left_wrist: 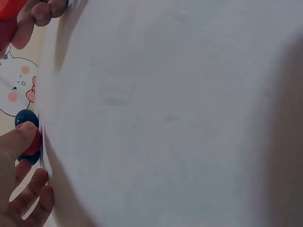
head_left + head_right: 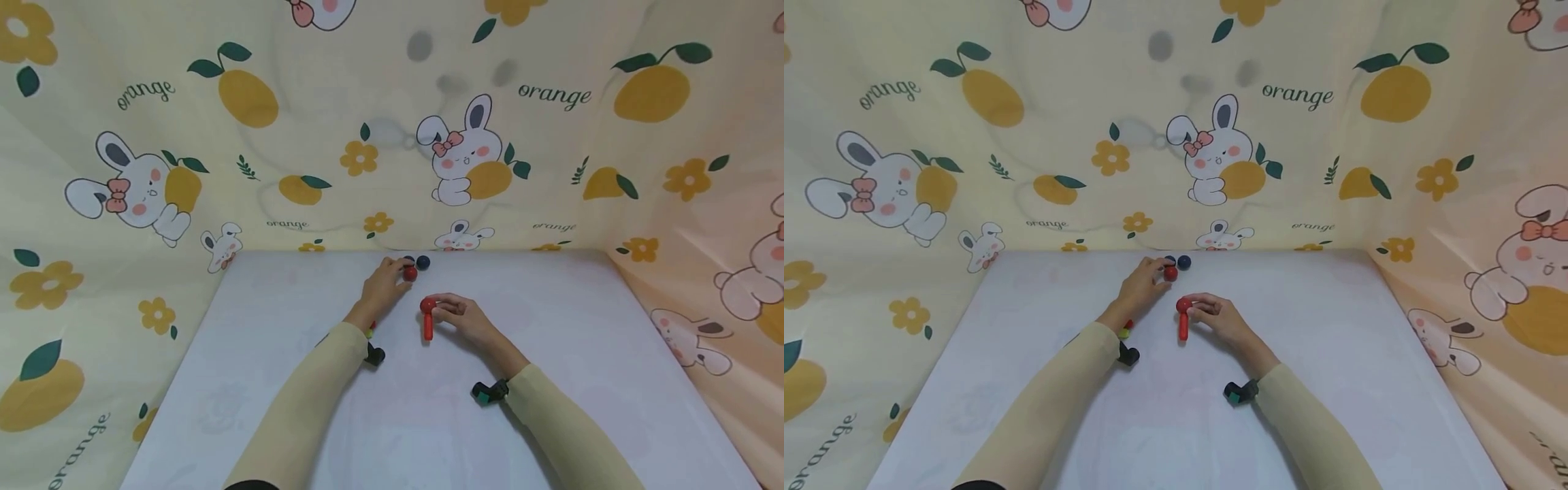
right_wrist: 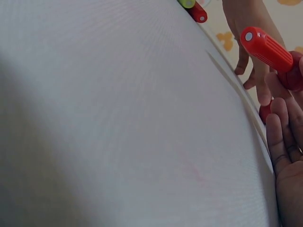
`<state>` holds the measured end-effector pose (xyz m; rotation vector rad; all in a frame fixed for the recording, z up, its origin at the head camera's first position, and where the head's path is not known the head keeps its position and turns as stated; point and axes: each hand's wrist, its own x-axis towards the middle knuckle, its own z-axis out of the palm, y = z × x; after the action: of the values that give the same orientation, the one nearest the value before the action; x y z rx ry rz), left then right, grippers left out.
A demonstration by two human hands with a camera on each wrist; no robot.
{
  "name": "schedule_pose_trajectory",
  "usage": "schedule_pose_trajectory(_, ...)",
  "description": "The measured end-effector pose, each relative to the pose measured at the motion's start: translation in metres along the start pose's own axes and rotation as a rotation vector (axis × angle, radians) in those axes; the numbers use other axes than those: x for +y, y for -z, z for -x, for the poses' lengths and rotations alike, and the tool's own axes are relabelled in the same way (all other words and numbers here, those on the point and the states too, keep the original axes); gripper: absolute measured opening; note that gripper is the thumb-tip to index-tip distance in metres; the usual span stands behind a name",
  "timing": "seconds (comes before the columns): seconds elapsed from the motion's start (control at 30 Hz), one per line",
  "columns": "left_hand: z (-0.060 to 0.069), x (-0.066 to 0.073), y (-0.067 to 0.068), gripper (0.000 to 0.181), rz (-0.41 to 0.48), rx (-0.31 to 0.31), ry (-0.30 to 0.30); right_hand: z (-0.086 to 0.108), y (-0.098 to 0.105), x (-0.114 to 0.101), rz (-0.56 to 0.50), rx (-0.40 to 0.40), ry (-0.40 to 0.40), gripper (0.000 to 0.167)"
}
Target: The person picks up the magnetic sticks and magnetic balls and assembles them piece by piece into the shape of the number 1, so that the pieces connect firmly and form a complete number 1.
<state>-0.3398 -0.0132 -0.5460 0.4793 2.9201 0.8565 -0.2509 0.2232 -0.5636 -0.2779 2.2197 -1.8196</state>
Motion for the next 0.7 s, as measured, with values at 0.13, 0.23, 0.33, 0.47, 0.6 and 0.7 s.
schedule_pose_trajectory(0.13,-0.0028,0.0015,-0.0011,0.056,-0.019,-0.015,0.01,0.0,0.0005,0.0005,0.005,-0.004,0.002,0.043)
schedule_pose_trajectory(0.23,-0.0032,0.0023,-0.0011,0.055,-0.019,-0.013,0.012,0.0,0.0007,0.0002,0.009,0.0,-0.002,0.044)
schedule_pose_trajectory(0.33,-0.0023,0.0032,-0.0002,0.053,-0.008,-0.005,0.01,0.0002,0.0006,-0.0009,0.008,-0.001,-0.005,0.044)
schedule_pose_trajectory(0.47,-0.0017,0.0032,0.0,0.05,0.014,0.01,0.013,0.0007,0.0007,-0.0011,0.014,-0.006,0.008,0.043)
schedule_pose_trajectory(0.6,-0.0023,0.0015,-0.0013,0.047,0.025,0.019,0.017,0.0003,0.0017,0.0003,0.025,-0.011,0.021,0.042)
schedule_pose_trajectory(0.7,-0.0017,0.0009,-0.002,0.046,0.032,0.023,0.02,0.0005,0.0027,0.0009,0.027,-0.014,0.022,0.042)
